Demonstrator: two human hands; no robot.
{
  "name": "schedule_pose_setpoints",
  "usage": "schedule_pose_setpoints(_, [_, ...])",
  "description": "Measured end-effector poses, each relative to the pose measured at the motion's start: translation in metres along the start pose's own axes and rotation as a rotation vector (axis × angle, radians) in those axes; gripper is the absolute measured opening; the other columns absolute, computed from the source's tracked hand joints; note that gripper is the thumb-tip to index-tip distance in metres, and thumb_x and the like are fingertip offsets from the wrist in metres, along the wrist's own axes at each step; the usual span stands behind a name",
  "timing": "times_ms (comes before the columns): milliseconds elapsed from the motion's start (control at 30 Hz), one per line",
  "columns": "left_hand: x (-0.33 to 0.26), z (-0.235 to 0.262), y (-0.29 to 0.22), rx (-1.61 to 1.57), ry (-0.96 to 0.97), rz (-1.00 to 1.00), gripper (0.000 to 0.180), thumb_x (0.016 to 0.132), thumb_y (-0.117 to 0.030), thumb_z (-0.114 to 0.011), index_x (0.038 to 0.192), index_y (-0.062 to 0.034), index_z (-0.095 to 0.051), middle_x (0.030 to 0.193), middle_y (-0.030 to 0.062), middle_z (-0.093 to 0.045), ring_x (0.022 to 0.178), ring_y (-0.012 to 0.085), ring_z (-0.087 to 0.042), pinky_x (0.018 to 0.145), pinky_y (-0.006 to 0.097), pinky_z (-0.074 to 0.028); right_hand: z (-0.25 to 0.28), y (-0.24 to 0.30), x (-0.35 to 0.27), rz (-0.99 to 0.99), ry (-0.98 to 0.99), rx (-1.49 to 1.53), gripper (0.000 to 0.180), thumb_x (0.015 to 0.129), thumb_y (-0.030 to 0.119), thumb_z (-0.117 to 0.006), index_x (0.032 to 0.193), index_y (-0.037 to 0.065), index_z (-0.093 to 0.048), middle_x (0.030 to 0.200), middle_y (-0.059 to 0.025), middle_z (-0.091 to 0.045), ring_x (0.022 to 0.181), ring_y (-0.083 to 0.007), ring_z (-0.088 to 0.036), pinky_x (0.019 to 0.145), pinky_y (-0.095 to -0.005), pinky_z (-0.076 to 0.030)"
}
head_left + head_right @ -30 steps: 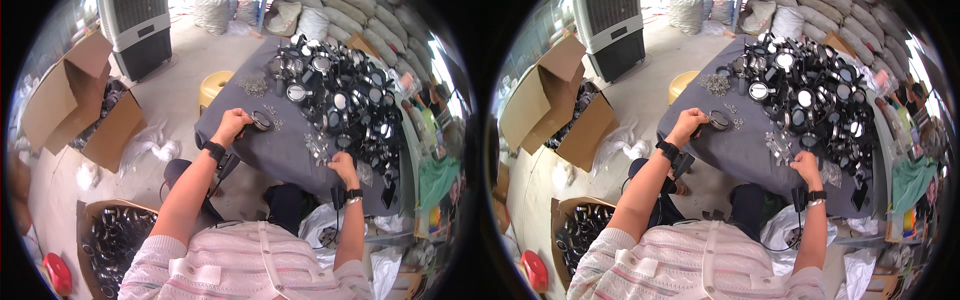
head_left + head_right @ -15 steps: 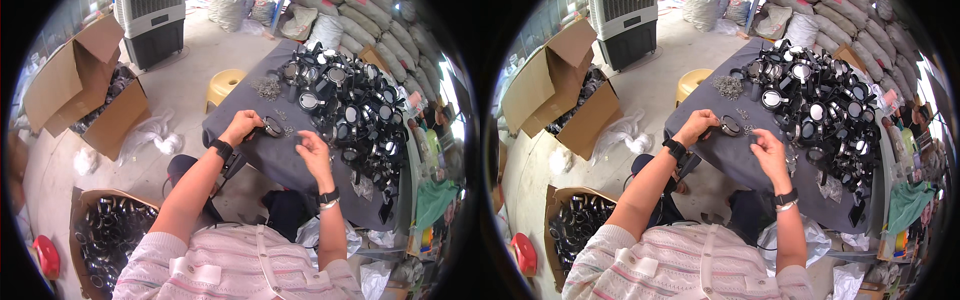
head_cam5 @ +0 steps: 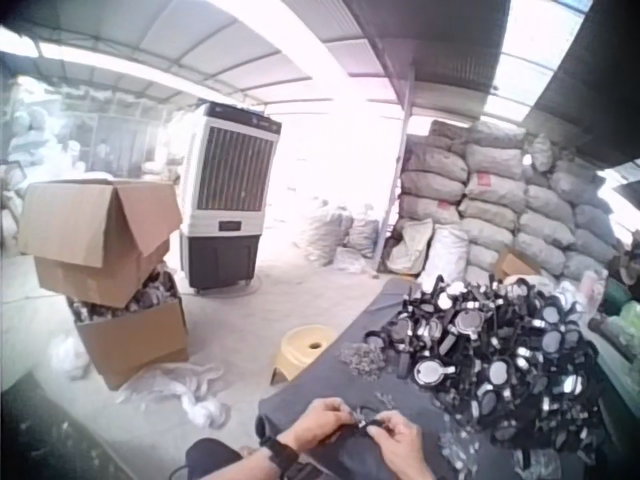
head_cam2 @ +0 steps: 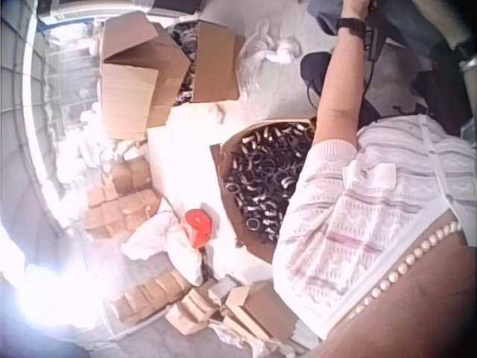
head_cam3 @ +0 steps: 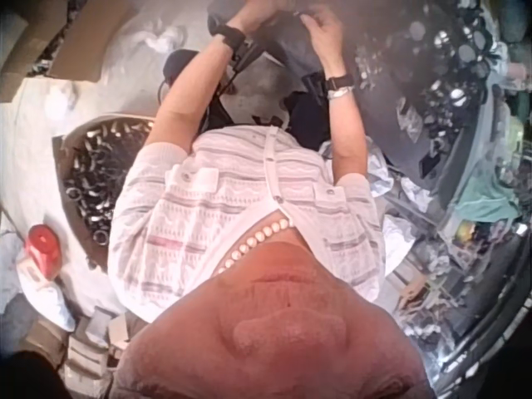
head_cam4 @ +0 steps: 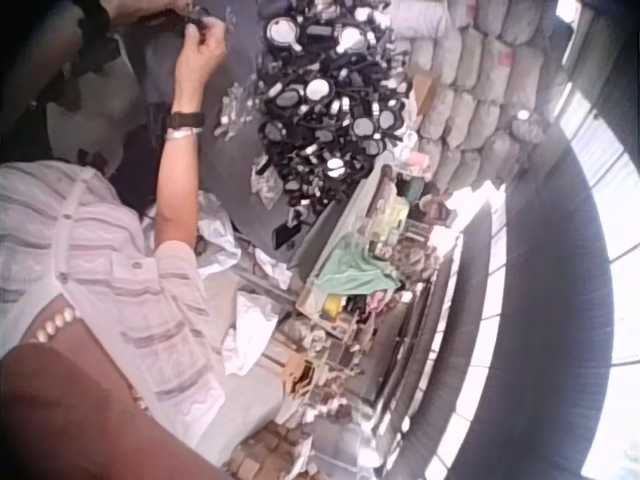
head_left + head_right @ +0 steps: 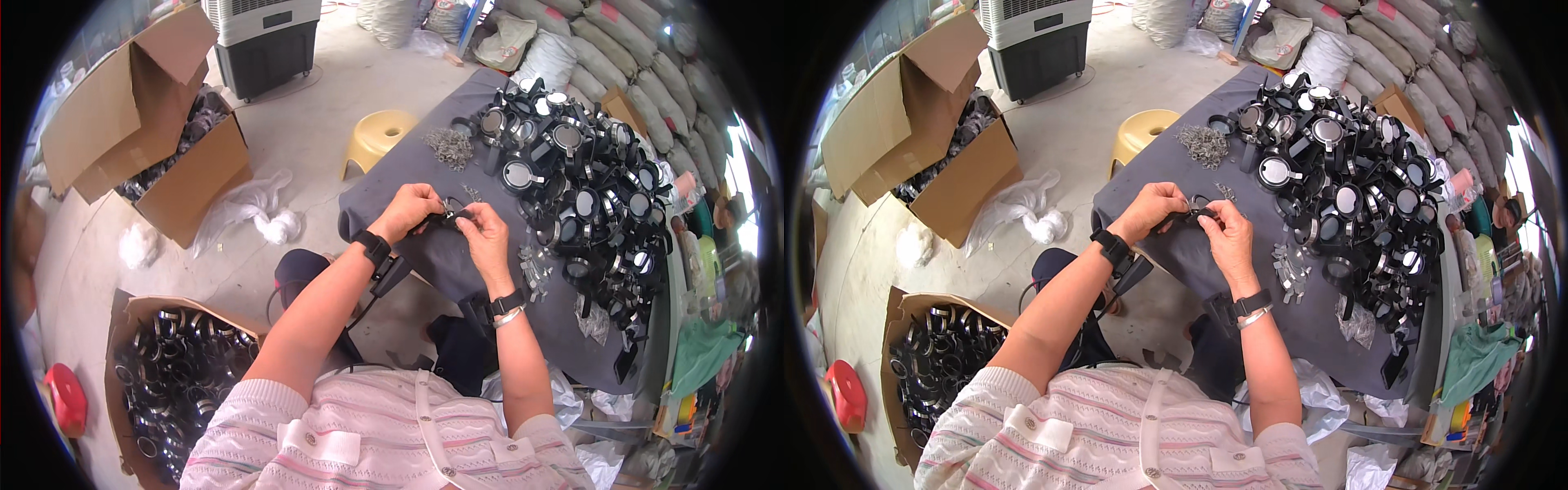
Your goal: The person assembles light fixtures by hand by fitting a glass lens and a rubber gasket into a metal ring. They secure the assembly with a metal clip and place the finished unit into a cardboard box.
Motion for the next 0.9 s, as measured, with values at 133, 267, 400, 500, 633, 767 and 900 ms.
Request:
schedule_pose_setpoints(133, [0.001,0.002,0.001,-0.003,0.002,-0.002,0.008,0.08,-0.002,-0.063,0.074,-0.0032,-0.058,0.063,0.0024,-0.056,0.042,0.0089,-0.046,0.036,0.024,-0.034,-0.004,-0.013,0.005,-0.006,0.008,0.036,0.015,0.079,0.0,-0.067,0.093,0.001,-0.061,0.074,-0.0022,-0.061,0.063,-0.0081,-0.056,0.06,-0.024,-0.046])
schedule_pose_setpoints(267, [0.002,0.002,0.002,0.018,-0.003,-0.007,0.009,0.08,-0.003,-0.063,0.073,-0.0032,-0.057,0.062,0.002,-0.055,0.042,0.0085,-0.046,0.036,0.024,-0.034,-0.006,-0.012,0.009,0.039,0.028,-0.021,0.015,0.079,-0.001,-0.066,0.093,0.0,-0.061,0.079,-0.0043,-0.065,0.067,-0.0099,-0.06,0.063,-0.025,-0.05])
schedule_pose_setpoints(400, [0.002,0.003,0.002,-0.002,-0.012,-0.014,0.01,0.08,-0.003,-0.063,0.072,-0.0034,-0.057,0.061,0.0015,-0.055,0.041,0.0079,-0.044,0.036,0.024,-0.033,-0.009,-0.001,0.012,0.032,0.064,-0.016,0.015,0.079,-0.002,-0.066,0.093,0.0,-0.062,0.082,-0.006,-0.067,0.071,-0.0114,-0.063,0.067,-0.0252,-0.052])
schedule_pose_setpoints(500, [0.004,0.004,0.002,0.004,-0.023,-0.028,0.011,0.081,-0.003,-0.063,0.072,-0.0036,-0.056,0.061,0.0011,-0.054,0.04,0.0076,-0.043,0.036,0.024,-0.032,-0.009,-0.006,0.018,0.014,0.108,-0.033,0.015,0.078,-0.001,-0.067,0.092,0.0,-0.061,0.08,-0.0059,-0.068,0.072,-0.012,-0.064,0.067,-0.0254,-0.052])
schedule_pose_setpoints(633, [0.002,0.001,0.004,0.018,-0.047,-0.067,0.011,0.082,-0.004,-0.061,0.072,-0.0041,-0.056,0.06,0.0001,-0.053,0.042,0.0057,-0.043,0.037,0.023,-0.032,-0.008,-0.009,0.027,0.005,0.19,-0.112,0.016,0.077,0.0,-0.069,0.09,0.0,-0.06,0.077,-0.0052,-0.067,0.071,-0.0117,-0.064,0.064,-0.0258,-0.051])
schedule_pose_setpoints(767, [0.0,0.004,0.006,0.127,-0.128,-0.208,0.01,0.081,-0.006,-0.061,0.074,-0.0029,-0.056,0.061,-0.0015,-0.053,0.048,0.0064,-0.045,0.042,0.024,-0.036,-0.01,-0.006,0.027,0.06,0.188,-0.158,0.016,0.076,0.0,-0.07,0.089,0.001,-0.06,0.077,-0.005,-0.067,0.07,-0.0115,-0.064,0.063,-0.026,-0.051])
schedule_pose_setpoints(900, [-0.014,0.0,-0.005,0.393,-0.185,-0.431,0.016,0.076,-0.012,-0.066,0.077,0.0,-0.055,0.061,0.0027,-0.055,0.054,0.0118,-0.052,0.05,0.031,-0.042,-0.007,-0.006,0.026,0.043,0.196,-0.133,0.016,0.077,0.001,-0.07,0.089,0.001,-0.059,0.075,-0.0052,-0.067,0.067,-0.0104,-0.063,0.061,-0.0254,-0.05])
Point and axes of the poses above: each hand's wrist, its own x-axis towards the middle knuckle, its own z-axis out of the back of the hand, y = z × x, the point moved 7 cm from there along x, towards the middle knuckle
